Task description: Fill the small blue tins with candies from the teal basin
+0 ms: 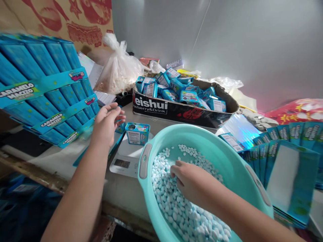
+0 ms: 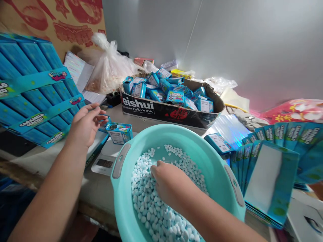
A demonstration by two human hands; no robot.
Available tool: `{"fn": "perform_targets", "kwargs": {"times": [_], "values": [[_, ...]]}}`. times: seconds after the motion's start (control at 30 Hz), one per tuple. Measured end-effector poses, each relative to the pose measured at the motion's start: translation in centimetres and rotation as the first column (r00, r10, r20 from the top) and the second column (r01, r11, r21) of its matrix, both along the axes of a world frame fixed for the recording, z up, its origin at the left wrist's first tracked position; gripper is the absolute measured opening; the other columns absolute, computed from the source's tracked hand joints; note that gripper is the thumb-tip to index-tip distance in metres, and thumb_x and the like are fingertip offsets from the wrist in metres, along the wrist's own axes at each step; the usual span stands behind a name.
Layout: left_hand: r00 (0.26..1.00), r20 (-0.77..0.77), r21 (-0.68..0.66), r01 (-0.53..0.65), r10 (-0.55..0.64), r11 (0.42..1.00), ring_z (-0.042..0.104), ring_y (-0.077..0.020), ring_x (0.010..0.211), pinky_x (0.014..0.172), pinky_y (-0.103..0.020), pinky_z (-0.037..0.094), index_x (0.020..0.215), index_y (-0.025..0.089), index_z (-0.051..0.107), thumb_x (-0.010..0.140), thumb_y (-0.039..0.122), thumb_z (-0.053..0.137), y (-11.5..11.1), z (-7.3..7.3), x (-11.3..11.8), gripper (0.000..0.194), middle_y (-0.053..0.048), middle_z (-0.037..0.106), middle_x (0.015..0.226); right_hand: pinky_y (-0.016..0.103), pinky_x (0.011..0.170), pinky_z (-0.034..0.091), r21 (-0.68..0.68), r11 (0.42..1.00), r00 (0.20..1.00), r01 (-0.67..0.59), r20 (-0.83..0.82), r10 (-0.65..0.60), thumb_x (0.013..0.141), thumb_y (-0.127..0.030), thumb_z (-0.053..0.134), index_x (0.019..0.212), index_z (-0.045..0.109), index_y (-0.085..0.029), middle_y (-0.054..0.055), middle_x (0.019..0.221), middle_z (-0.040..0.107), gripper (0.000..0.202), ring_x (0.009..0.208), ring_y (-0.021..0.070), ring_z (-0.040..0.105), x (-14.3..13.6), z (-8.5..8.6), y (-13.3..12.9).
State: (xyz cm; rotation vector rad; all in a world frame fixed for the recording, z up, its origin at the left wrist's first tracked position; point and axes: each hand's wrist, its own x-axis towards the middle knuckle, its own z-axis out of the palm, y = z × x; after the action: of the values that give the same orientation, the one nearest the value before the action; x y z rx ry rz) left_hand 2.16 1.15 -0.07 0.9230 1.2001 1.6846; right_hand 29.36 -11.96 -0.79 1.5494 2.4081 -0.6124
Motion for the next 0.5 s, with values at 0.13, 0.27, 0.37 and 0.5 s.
{"fn": "perform_targets", "kwargs": {"times": [0.13, 0.27, 0.37, 0.5], "values": [[0.949, -0.203, -0.067, 0.232, -0.24, 0.971, 0.069, -0.0198, 0.094, 0.073, -0.027, 0.054, 0.117, 0.021, 0.06, 0.077, 0.048, 0.073, -0.9, 0.3, -1.4, 0.05, -0.007, 0.07, 0.104, 0.029, 0.058, 0.027, -0.032, 0.999, 0.999, 0.01, 0.042, -0.008, 0.086, -0.011, 0.046, 0.096, 0.064, -0.018, 0.011, 0.099, 0.065, 0.022, 0.076, 0.0199, 0.061, 0.0, 0.2, 0.0], [0.592, -0.552, -0.369, 0.459, -0.588, 0.808, 0.065, -0.0298, 0.116, 0.093, -0.039, 0.054, 0.148, 0.027, 0.042, 0.066, 0.04, 0.085, -1.4, -0.6, -2.3, 0.093, -0.01, 0.064, 0.133, 0.028, 0.058, 0.028, -0.069, 0.997, 0.998, 0.033, 0.062, -0.029, 0.087, -0.013, 0.047, 0.099, 0.066, -0.018, 0.01, 0.1, 0.067, 0.023, 0.079, 0.0209, 0.064, -0.3, 0.6, 0.2], [0.511, -0.713, -0.329, 0.362, -0.481, 0.872, 0.069, -0.0299, 0.107, 0.093, -0.043, 0.055, 0.142, 0.021, 0.049, 0.07, 0.038, 0.082, -1.2, -1.4, -1.2, 0.082, -0.012, 0.068, 0.126, 0.029, 0.057, 0.028, -0.082, 0.996, 0.997, 0.021, 0.077, -0.015, 0.085, -0.013, 0.049, 0.101, 0.066, -0.019, 0.01, 0.102, 0.067, 0.023, 0.08, 0.0223, 0.065, -0.3, 0.7, 0.3], [0.412, -0.91, 0.19, 0.301, 0.052, 0.935, 0.066, -0.0273, 0.107, 0.095, -0.043, 0.053, 0.128, 0.02, 0.061, 0.085, 0.033, 0.069, -2.0, -1.0, 1.3, 0.045, -0.009, 0.071, 0.118, 0.03, 0.057, 0.029, -0.065, 0.998, 0.998, -0.013, 0.069, 0.017, 0.084, -0.014, 0.049, 0.101, 0.067, -0.019, 0.01, 0.103, 0.067, 0.025, 0.08, 0.0233, 0.066, -0.1, 0.5, 0.3]]}}
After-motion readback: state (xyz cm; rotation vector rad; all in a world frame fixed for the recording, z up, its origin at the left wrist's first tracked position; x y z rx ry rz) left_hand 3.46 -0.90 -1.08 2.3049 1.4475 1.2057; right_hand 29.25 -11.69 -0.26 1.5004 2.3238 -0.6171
